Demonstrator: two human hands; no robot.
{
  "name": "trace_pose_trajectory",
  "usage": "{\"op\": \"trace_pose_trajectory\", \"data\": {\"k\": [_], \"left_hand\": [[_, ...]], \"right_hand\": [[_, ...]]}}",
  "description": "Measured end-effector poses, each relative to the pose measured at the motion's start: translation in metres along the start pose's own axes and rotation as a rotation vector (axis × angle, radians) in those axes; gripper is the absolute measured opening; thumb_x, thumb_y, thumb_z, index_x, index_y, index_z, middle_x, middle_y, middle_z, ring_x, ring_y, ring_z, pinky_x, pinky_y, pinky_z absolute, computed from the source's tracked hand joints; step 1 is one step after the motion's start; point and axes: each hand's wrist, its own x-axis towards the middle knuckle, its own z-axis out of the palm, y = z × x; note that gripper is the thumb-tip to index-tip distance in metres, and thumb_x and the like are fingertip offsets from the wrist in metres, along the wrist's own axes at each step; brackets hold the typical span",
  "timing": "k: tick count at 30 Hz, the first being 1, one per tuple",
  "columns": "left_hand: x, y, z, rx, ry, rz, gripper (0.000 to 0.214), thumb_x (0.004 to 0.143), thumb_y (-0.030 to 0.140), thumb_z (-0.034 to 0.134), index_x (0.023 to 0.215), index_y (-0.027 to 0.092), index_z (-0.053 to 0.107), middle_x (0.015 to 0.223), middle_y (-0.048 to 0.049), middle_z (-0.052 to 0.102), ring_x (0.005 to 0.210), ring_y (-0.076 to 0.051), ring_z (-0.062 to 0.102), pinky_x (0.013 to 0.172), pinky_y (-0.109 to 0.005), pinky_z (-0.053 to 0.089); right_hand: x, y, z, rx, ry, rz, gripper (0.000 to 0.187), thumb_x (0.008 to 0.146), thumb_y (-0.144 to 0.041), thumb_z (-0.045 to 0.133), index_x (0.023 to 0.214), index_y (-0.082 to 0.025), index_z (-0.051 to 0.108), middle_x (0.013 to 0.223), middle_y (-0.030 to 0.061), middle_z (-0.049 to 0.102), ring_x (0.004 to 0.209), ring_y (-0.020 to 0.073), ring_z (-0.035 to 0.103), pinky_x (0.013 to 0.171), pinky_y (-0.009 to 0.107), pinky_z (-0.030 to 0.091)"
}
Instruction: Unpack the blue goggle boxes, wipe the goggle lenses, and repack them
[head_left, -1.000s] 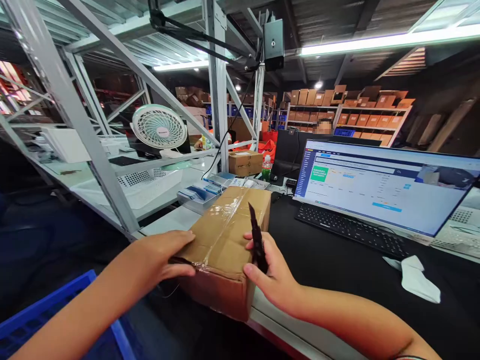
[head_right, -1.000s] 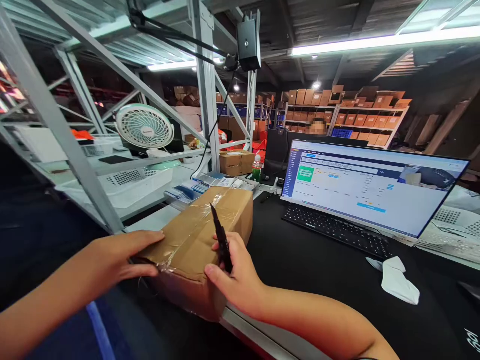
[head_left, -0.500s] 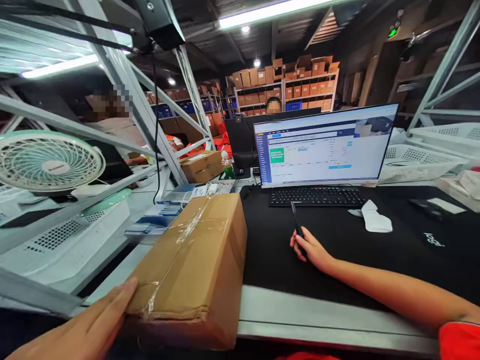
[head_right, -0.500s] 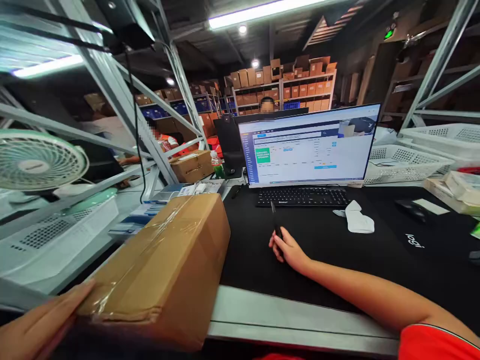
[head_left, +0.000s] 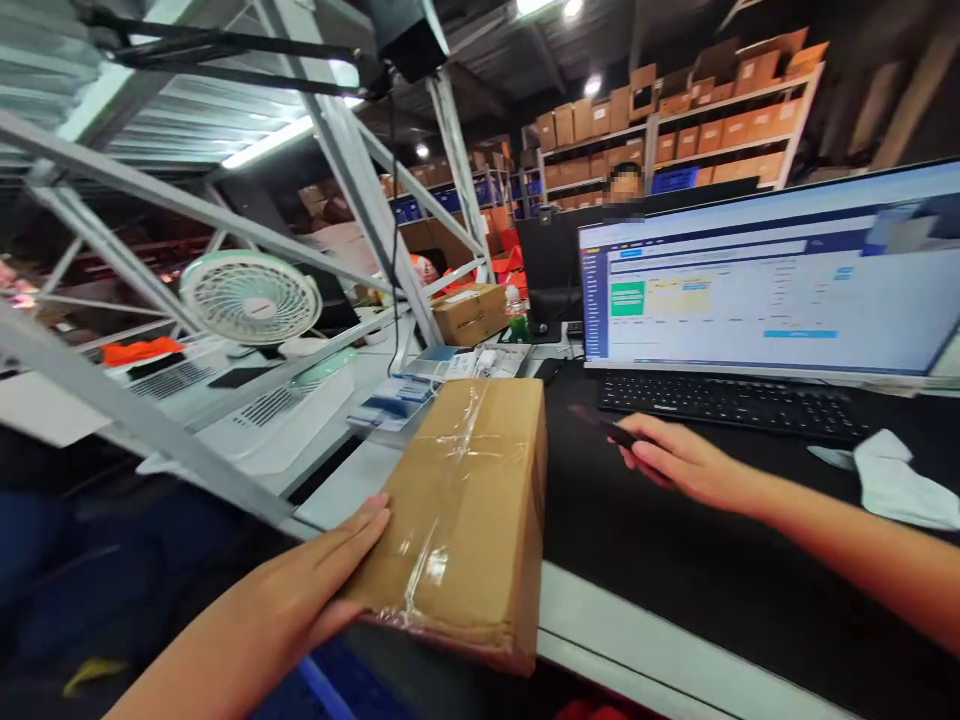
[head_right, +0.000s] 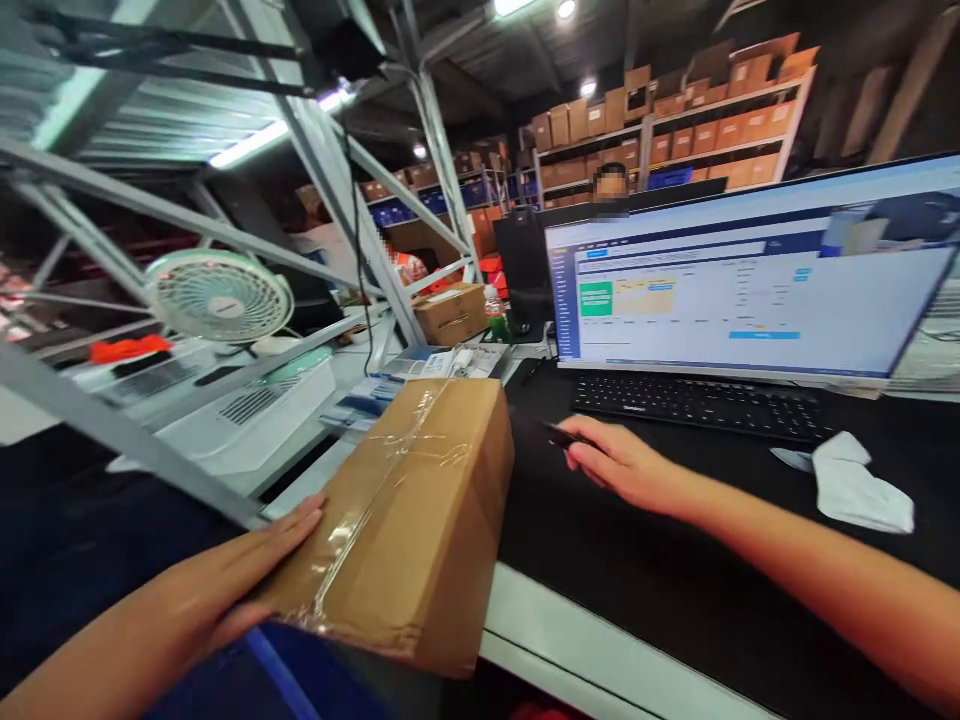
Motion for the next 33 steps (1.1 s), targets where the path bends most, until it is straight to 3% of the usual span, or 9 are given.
{"op": "trace_pose_trajectory", "data": {"k": [2, 4, 8, 11, 14, 18, 22, 29, 33], "left_hand": [[-0.003, 0.003, -0.001, -0.017, -0.008, 0.014, 0.066, 0.103, 0.037, 0.042, 0.163, 0.022, 0.018, 0.157, -0.0110, 0.045, 0.134, -0.023, 0.056, 0.109, -0.030, 0.049], [-0.004, 0.007, -0.003, -0.024, 0.010, -0.018, 0.066, 0.103, 0.030, 0.043, 0.163, 0.022, 0.015, 0.158, -0.0107, 0.043, 0.135, -0.024, 0.055, 0.109, -0.031, 0.050], [-0.003, 0.015, -0.006, -0.011, 0.023, -0.063, 0.068, 0.103, 0.030, 0.044, 0.163, 0.024, 0.011, 0.156, -0.0106, 0.045, 0.132, -0.023, 0.058, 0.106, -0.032, 0.051], [-0.004, 0.019, -0.007, 0.048, 0.033, -0.053, 0.068, 0.105, 0.031, 0.037, 0.163, 0.021, 0.002, 0.150, -0.0141, 0.051, 0.128, -0.023, 0.062, 0.104, -0.033, 0.053], [-0.004, 0.020, -0.008, 0.106, 0.046, -0.031, 0.067, 0.106, 0.029, 0.030, 0.162, 0.016, -0.006, 0.145, -0.0184, 0.057, 0.124, -0.023, 0.064, 0.102, -0.032, 0.053], [-0.006, 0.019, -0.006, 0.097, 0.033, -0.041, 0.071, 0.105, 0.025, 0.034, 0.161, 0.015, -0.008, 0.144, -0.0177, 0.057, 0.126, -0.023, 0.063, 0.103, -0.032, 0.053], [-0.009, 0.017, -0.001, 0.057, 0.054, -0.053, 0.071, 0.103, 0.019, 0.037, 0.162, 0.015, -0.001, 0.146, -0.0167, 0.055, 0.127, -0.022, 0.062, 0.104, -0.030, 0.052], [-0.002, 0.015, 0.005, 0.096, 0.182, -0.041, 0.064, 0.105, 0.028, 0.032, 0.163, 0.013, 0.007, 0.137, -0.0161, 0.063, 0.120, -0.019, 0.067, 0.103, -0.024, 0.051], [-0.003, 0.011, 0.006, 0.110, 0.203, -0.018, 0.065, 0.104, 0.024, 0.034, 0.163, 0.013, 0.008, 0.134, -0.0140, 0.065, 0.116, -0.019, 0.069, 0.100, -0.023, 0.053]], "right_hand": [[0.042, -0.050, -0.011, -0.342, -0.114, -0.327, 0.029, 0.103, -0.043, 0.046, 0.109, -0.024, 0.067, 0.096, 0.0071, 0.068, 0.085, 0.0210, 0.062, 0.078, 0.036, 0.048], [0.081, -0.097, -0.003, -0.568, -0.280, -0.629, 0.028, 0.105, -0.030, 0.043, 0.117, -0.025, 0.068, 0.107, 0.0073, 0.071, 0.099, 0.0233, 0.063, 0.092, 0.040, 0.043], [0.133, -0.156, 0.048, -0.887, -0.461, -1.080, 0.025, 0.099, -0.015, 0.049, 0.115, -0.021, 0.068, 0.096, 0.0055, 0.069, 0.094, 0.0219, 0.063, 0.092, 0.040, 0.035], [0.148, -0.172, 0.081, -0.997, -0.503, -1.240, 0.024, 0.097, -0.011, 0.051, 0.110, -0.021, 0.068, 0.088, 0.0042, 0.065, 0.088, 0.0218, 0.060, 0.087, 0.039, 0.033], [0.152, -0.175, 0.095, -1.045, -0.506, -1.290, 0.023, 0.097, -0.011, 0.050, 0.106, -0.021, 0.069, 0.086, 0.0046, 0.063, 0.084, 0.0224, 0.057, 0.086, 0.040, 0.032], [0.158, -0.174, 0.091, -1.046, -0.476, -1.325, 0.027, 0.097, -0.009, 0.046, 0.104, -0.022, 0.069, 0.082, 0.0040, 0.062, 0.083, 0.0221, 0.055, 0.087, 0.039, 0.032], [0.173, -0.164, 0.074, -1.130, -0.442, -1.301, 0.025, 0.094, -0.008, 0.049, 0.097, -0.022, 0.070, 0.080, 0.0035, 0.061, 0.082, 0.0219, 0.054, 0.086, 0.038, 0.031], [0.191, -0.130, 0.048, -1.271, -0.363, -1.256, 0.030, 0.094, -0.007, 0.050, 0.115, -0.021, 0.066, 0.088, 0.0046, 0.062, 0.086, 0.0219, 0.053, 0.092, 0.042, 0.025], [0.217, -0.111, 0.015, -1.400, -0.293, -1.155, 0.032, 0.094, -0.005, 0.049, 0.115, -0.022, 0.067, 0.089, 0.0045, 0.062, 0.086, 0.0210, 0.053, 0.092, 0.041, 0.025]]}}
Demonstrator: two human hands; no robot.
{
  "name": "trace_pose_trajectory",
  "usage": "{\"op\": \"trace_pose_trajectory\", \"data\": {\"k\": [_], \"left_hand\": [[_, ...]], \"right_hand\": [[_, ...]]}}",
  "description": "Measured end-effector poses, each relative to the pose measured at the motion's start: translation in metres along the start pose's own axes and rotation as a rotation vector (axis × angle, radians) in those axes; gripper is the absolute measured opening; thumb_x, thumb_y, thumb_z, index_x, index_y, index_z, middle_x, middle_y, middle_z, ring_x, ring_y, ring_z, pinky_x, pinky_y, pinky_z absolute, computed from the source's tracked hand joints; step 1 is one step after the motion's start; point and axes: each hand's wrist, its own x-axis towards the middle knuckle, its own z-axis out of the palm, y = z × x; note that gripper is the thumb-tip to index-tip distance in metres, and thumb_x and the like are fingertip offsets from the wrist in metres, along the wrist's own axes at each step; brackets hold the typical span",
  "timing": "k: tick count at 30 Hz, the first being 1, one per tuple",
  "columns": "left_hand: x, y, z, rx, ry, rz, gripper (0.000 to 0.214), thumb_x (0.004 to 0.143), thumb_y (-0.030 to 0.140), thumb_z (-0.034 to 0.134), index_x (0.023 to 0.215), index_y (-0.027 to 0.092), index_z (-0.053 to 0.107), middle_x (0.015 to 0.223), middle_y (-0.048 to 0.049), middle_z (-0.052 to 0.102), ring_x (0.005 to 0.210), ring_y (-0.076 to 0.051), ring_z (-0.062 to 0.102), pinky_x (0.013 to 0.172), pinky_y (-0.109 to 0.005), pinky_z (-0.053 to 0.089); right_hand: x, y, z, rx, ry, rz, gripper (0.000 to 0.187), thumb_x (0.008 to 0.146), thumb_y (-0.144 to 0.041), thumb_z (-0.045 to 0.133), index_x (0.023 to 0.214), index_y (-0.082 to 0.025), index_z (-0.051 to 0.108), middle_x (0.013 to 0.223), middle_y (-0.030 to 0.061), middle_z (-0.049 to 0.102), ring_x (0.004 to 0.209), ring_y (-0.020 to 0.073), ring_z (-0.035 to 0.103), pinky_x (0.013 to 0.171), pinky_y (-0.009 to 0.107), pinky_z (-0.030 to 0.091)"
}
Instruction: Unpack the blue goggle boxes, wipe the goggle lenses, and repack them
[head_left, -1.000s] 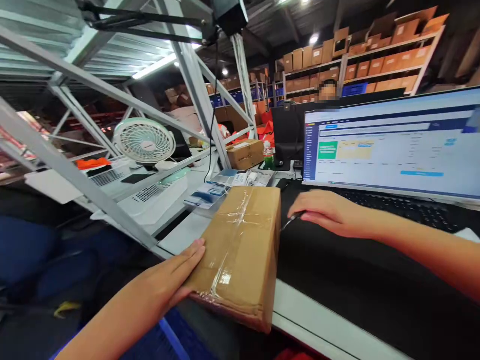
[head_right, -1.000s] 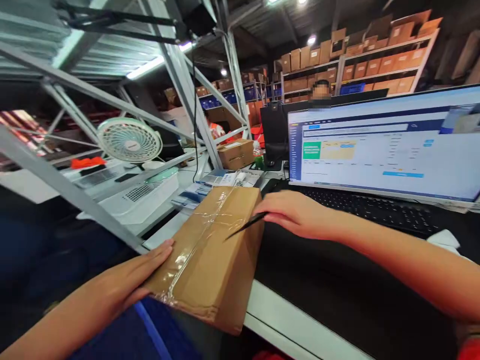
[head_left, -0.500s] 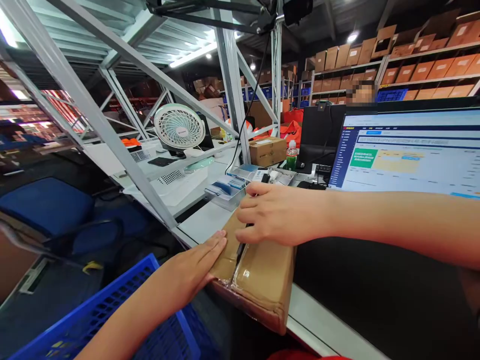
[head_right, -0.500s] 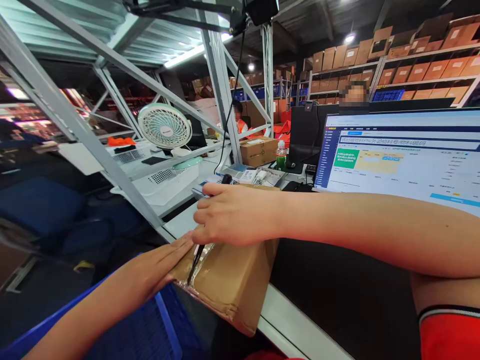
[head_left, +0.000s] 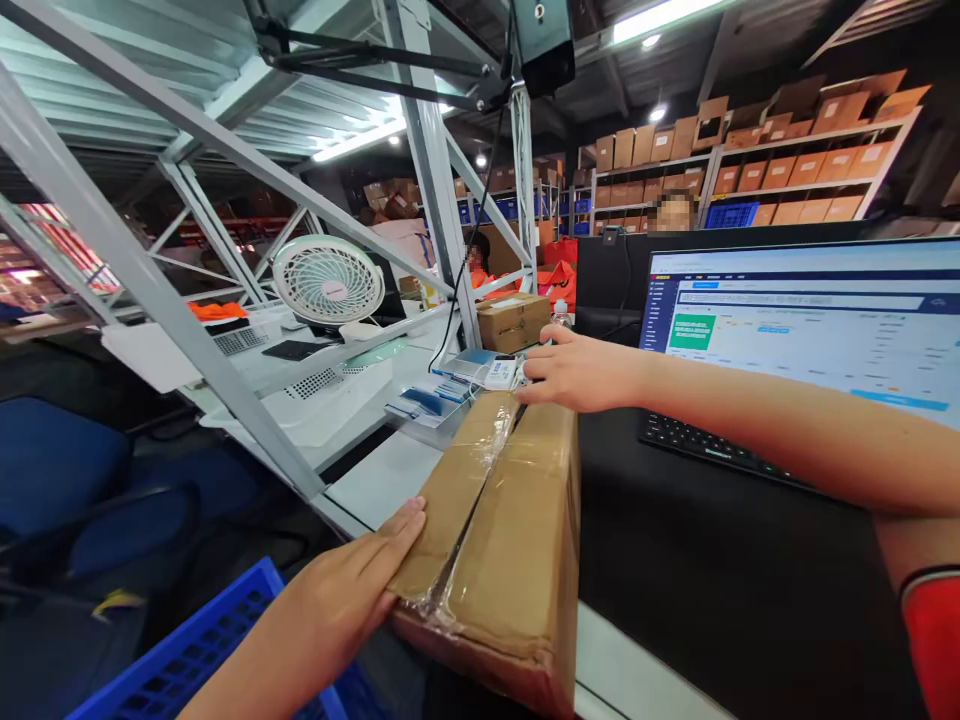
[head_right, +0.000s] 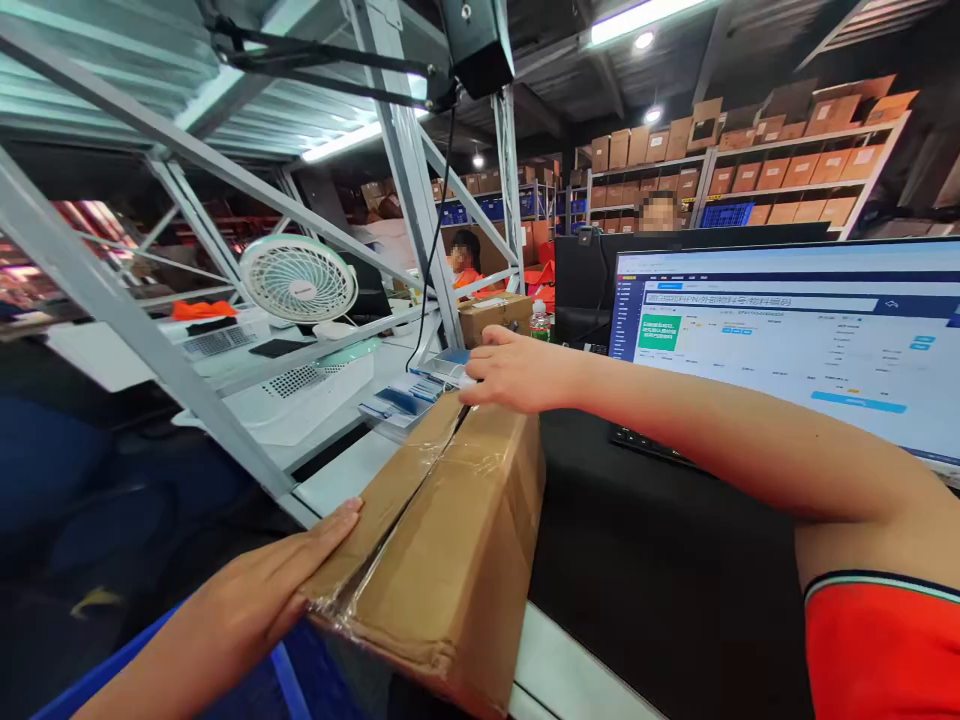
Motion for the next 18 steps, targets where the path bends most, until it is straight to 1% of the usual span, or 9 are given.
{"op": "trace_pose_trajectory", "data": {"k": [3, 5, 7, 8, 9, 11, 13, 15, 18], "left_hand": [[-0.008, -0.002, 0.002, -0.050, -0.026, -0.013, 0.067, 0.101, 0.021, 0.039, 0.163, 0.015, 0.013, 0.143, -0.0122, 0.058, 0.119, -0.020, 0.067, 0.103, -0.023, 0.052], [-0.015, -0.003, 0.005, -0.084, -0.051, -0.033, 0.069, 0.100, 0.023, 0.043, 0.163, 0.017, 0.015, 0.148, -0.0110, 0.053, 0.121, -0.021, 0.066, 0.104, -0.023, 0.051], [-0.023, -0.005, 0.008, -0.099, -0.090, -0.067, 0.072, 0.098, 0.023, 0.046, 0.163, 0.020, 0.016, 0.151, -0.0099, 0.049, 0.122, -0.020, 0.066, 0.105, -0.023, 0.051], [-0.025, -0.006, 0.010, -0.109, -0.109, -0.091, 0.073, 0.097, 0.022, 0.048, 0.163, 0.022, 0.017, 0.152, -0.0093, 0.049, 0.122, -0.019, 0.066, 0.105, -0.023, 0.051], [-0.027, -0.008, 0.011, -0.125, -0.125, -0.118, 0.074, 0.096, 0.021, 0.049, 0.163, 0.024, 0.018, 0.151, -0.0080, 0.051, 0.121, -0.018, 0.067, 0.104, -0.022, 0.051], [-0.026, -0.013, 0.013, -0.177, -0.144, -0.177, 0.076, 0.091, 0.019, 0.053, 0.160, 0.029, 0.026, 0.147, -0.0037, 0.058, 0.118, -0.017, 0.068, 0.102, -0.020, 0.052], [-0.020, -0.015, 0.012, -0.237, -0.124, -0.239, 0.071, 0.085, 0.018, 0.056, 0.154, 0.031, 0.040, 0.140, 0.0003, 0.065, 0.115, -0.017, 0.070, 0.100, -0.020, 0.053], [-0.010, -0.016, 0.009, -0.245, -0.095, -0.321, 0.059, 0.081, 0.020, 0.058, 0.139, 0.028, 0.058, 0.128, 0.0005, 0.072, 0.109, -0.018, 0.073, 0.097, -0.021, 0.056], [0.007, -0.012, 0.005, -0.209, -0.054, -0.465, 0.040, 0.073, 0.021, 0.058, 0.109, 0.022, 0.075, 0.102, -0.0011, 0.080, 0.085, -0.019, 0.078, 0.081, -0.019, 0.061]], "right_hand": [[-0.023, 0.035, 0.023, -0.020, -0.097, 0.184, 0.029, 0.093, -0.005, 0.048, 0.103, -0.020, 0.070, 0.092, 0.0066, 0.064, 0.093, 0.0229, 0.054, 0.097, 0.042, 0.026], [-0.036, 0.047, 0.042, 0.111, -0.123, 0.455, 0.027, 0.094, -0.007, 0.046, 0.099, -0.017, 0.070, 0.098, 0.0106, 0.067, 0.101, 0.0261, 0.056, 0.100, 0.045, 0.027], [-0.041, 0.043, 0.061, 0.391, -0.084, 0.788, 0.022, 0.097, -0.017, 0.048, 0.105, -0.014, 0.068, 0.107, 0.0153, 0.068, 0.106, 0.0292, 0.057, 0.097, 0.045, 0.033], [-0.041, 0.035, 0.069, 0.532, -0.058, 0.913, 0.023, 0.098, -0.026, 0.052, 0.110, -0.013, 0.067, 0.110, 0.0163, 0.068, 0.104, 0.0294, 0.059, 0.094, 0.043, 0.037], [-0.038, 0.025, 0.077, 0.645, -0.041, 0.990, 0.030, 0.097, -0.037, 0.057, 0.114, -0.014, 0.065, 0.112, 0.0159, 0.068, 0.101, 0.0285, 0.061, 0.090, 0.040, 0.041], [-0.029, 0.000, 0.089, 0.834, -0.023, 1.045, 0.051, 0.086, -0.054, 0.070, 0.119, -0.016, 0.062, 0.113, 0.0126, 0.070, 0.096, 0.0259, 0.064, 0.083, 0.035, 0.047], [-0.020, -0.021, 0.096, 1.118, 0.046, 1.106, 0.063, 0.075, -0.058, 0.079, 0.118, -0.017, 0.061, 0.118, 0.0108, 0.069, 0.100, 0.0261, 0.065, 0.086, 0.035, 0.049], [-0.016, -0.036, 0.100, 1.405, 0.133, 1.165, 0.063, 0.070, -0.056, 0.083, 0.116, -0.018, 0.061, 0.123, 0.0102, 0.067, 0.108, 0.0276, 0.064, 0.091, 0.037, 0.050], [-0.020, -0.045, 0.100, 1.554, 0.182, 1.186, 0.061, 0.070, -0.054, 0.082, 0.116, -0.020, 0.060, 0.122, 0.0085, 0.067, 0.110, 0.0269, 0.064, 0.093, 0.038, 0.051]]}}
